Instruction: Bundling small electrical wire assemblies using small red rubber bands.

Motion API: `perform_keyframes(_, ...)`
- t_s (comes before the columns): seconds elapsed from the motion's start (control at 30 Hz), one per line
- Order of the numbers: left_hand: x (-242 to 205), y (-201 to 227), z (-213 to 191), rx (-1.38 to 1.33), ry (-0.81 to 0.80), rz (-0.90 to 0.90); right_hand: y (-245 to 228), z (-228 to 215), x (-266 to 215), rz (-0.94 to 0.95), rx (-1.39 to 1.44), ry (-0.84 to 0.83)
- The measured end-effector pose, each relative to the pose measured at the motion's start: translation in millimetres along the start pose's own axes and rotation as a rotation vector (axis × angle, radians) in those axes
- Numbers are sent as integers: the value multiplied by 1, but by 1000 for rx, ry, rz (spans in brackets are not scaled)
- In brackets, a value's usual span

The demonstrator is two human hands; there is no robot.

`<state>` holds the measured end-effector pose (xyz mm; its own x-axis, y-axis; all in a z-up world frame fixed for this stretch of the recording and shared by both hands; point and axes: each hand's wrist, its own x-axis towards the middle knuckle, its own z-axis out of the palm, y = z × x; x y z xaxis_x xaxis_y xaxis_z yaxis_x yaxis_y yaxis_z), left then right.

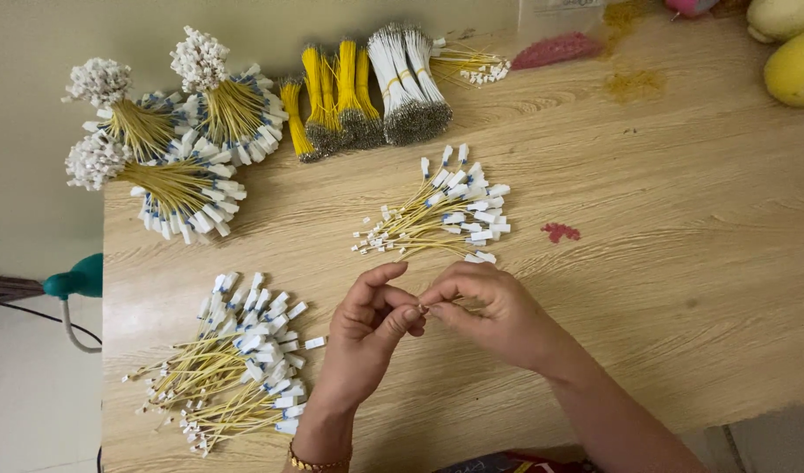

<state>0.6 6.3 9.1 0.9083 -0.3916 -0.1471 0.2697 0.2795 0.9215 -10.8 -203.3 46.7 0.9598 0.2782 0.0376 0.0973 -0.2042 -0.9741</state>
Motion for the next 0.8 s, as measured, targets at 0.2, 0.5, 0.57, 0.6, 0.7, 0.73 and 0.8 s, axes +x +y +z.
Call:
perform_keyframes(0.2,0,-8,0,64,-4,15,17,11,-2,-82,-215,102)
perform_keyframes(0.5,4,-3,-6,621,117,-206,55,30,-1,-77,-468,42)
perform_keyframes(0.57,10,0,-12,809,169,-176,62,20,-4,-54,-464,107)
perform_keyframes(0.6,12,1,-15,994,219,-148,66,16,-7,-26,-461,172)
perform_keyframes(0.7,26,0,-16,1154,299,101,68,-17,-12,210,-307,302)
perform_keyframes(0.73,34,-5,-18,1150,298,104,70,-27,-16,210,-311,303)
perform_keyframes(0.8,50,-14,-22,1274,367,250,74,-49,-24,336,-426,492)
